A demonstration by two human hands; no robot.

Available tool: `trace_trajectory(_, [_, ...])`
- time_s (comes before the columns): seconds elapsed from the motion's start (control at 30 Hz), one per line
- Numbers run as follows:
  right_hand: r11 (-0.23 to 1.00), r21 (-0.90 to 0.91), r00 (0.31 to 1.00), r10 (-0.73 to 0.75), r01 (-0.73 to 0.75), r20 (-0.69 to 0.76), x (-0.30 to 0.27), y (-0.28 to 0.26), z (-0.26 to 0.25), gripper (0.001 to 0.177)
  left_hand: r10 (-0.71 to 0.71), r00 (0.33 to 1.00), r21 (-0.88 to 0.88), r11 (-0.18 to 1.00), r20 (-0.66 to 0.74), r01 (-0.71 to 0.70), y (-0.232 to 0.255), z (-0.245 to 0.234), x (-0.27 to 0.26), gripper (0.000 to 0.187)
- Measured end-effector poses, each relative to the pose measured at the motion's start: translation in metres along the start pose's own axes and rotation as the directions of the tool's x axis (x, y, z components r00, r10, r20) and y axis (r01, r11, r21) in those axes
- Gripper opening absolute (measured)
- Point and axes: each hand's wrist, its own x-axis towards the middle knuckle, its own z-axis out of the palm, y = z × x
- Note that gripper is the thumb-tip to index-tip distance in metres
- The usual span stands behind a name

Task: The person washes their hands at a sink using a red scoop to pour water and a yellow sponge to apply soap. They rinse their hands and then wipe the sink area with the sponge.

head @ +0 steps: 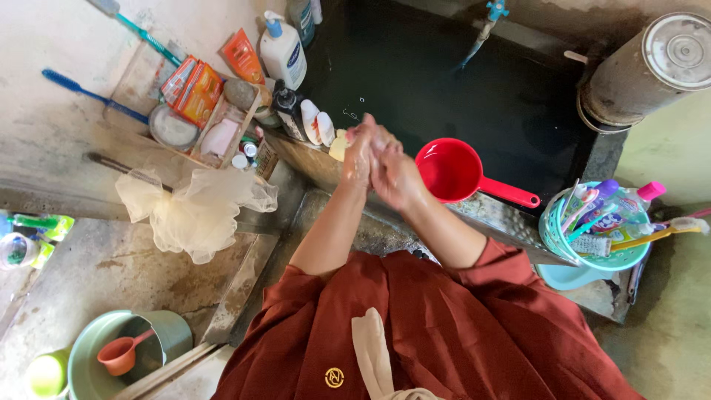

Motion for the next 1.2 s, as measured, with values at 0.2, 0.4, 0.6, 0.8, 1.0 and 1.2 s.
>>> trace_trajectory(0.2, [0.064,-0.944,0.862,-0.430,0.324,0.267,-0.053,-0.034,0.001,0.012,0.126,0.970,-0.012,0.991,-0.209,-0.132,0.005,-0.006,0.017,0.054])
trace_trajectory(0.4, [-0.792,-0.609,0.828,-0.360,-0.028,0.430,-0.060,-0.160,-0.061,0.046,-0.008,0.969,-0.063,0.998,-0.247,-0.008,-0.023,-0.040,0.009,0.013])
trace_trajectory(0.6, [-0.596,-0.543,0.779,-0.248,-0.591,-0.576,-0.078,-0.169,-0.076,0.078,-0.154,0.918,-0.120,0.986,-0.364,0.118,-0.054,-0.088,0.013,0.015])
trace_trajectory(0.8, [-0.250,-0.724,0.765,-0.266,-0.643,-0.587,-0.097,-0.155,-0.049,0.055,-0.243,0.869,-0.010,0.964,-0.432,0.265,-0.067,-0.073,0.026,0.015])
trace_trajectory(1.0, [0.293,-0.797,0.788,-0.179,-0.529,-0.589,-0.151,-0.187,-0.014,0.045,-0.223,0.872,0.110,0.949,-0.436,0.297,-0.074,-0.015,0.049,0.019])
trace_trajectory(1.2, [0.577,-0.757,0.869,-0.155,-0.306,-0.469,-0.233,-0.298,0.022,0.037,-0.298,0.857,0.126,0.916,-0.421,0.381,-0.140,0.066,0.082,0.022])
